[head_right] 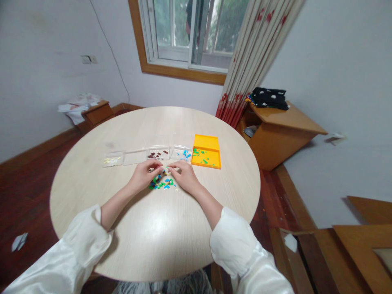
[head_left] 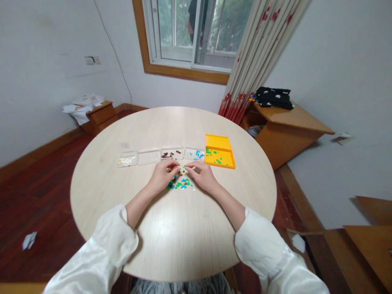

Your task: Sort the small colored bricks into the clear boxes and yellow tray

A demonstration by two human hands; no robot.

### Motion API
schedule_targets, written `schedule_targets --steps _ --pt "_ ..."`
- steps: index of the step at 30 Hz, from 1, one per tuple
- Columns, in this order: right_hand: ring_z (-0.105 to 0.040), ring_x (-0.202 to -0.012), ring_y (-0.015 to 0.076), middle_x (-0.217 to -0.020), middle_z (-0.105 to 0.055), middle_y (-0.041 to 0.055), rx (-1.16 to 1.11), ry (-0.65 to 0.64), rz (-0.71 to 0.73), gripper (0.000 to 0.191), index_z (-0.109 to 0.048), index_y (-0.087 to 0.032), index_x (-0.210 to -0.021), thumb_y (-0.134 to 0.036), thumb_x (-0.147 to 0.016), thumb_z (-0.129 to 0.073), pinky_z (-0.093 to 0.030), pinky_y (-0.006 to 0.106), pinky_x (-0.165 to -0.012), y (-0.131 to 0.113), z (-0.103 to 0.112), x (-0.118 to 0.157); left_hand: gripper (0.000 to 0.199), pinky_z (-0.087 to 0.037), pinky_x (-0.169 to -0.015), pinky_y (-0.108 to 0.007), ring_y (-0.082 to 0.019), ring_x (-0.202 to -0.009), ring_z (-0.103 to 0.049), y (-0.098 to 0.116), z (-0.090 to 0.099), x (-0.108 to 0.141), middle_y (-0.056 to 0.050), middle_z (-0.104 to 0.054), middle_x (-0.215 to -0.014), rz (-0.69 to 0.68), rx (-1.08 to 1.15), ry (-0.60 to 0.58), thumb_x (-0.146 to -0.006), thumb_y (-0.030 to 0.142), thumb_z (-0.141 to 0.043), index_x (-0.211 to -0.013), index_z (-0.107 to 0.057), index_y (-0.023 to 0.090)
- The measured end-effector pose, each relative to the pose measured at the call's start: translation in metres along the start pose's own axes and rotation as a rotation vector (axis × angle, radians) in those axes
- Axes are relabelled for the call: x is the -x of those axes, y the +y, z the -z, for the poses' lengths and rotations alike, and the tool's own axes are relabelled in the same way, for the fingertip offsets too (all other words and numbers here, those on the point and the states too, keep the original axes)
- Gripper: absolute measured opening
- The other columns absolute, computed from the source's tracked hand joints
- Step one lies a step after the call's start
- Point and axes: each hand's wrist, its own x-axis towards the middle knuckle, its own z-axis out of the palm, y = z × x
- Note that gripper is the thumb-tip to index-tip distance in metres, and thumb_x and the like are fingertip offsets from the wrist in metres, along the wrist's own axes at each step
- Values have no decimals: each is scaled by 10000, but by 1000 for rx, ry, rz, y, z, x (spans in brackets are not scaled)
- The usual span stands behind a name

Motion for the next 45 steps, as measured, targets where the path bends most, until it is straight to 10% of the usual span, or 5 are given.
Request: schedule_targets --steps 12,19,31,38,45 --pt "-453 -585 137 -559 -457 -21 66 240 -107 295 -412 -215 -563 -351 -824 -399 -360 261 -585 9 29 -10 110 -427 -629 -245 -125 -642 -536 -3 0 0 -6 -581 -687 17 6 37 -659 141 -551 -732 -630 168" --pt "-485 -633 135 -632 -529 -16 62 590 -196 264 -508 -192 -646 -392 -812 -463 -387 262 -632 26 72 -16 85 -375 -562 -238 -112 -568 -475 -4 2 0 28 -500 -598 6 6 63 -588 100 -524 -612 -537 180" --pt "-534 -700 147 -716 -577 -4 90 719 -229 253 -583 -184 -944 -352 -757 -553 -401 283 -665 35 78 -17 51 -382 -582 -240 -119 -586 -501 -7 7 -1 29 -510 -595 33 5 109 -591 134 -510 -606 -512 182" --pt "-542 -677 151 -715 -607 15 26 535 -199 228 -616 -179 -878 -353 -743 -558 -420 289 -652 30 59 -16 79 -352 -544 -230 -106 -540 -457 -6 5 -2 38 -477 -586 69 82 138 -584 120 -489 -621 -501 189" --pt "-569 -700 147 -717 -653 27 31 -45 -26 97 -667 -192 -728 -221 -752 -577 -440 295 -685 11 21 -4 93 -318 -525 -212 -92 -518 -408 -6 6 -4 52 -430 -571 64 71 167 -577 105 -470 -625 -475 184"
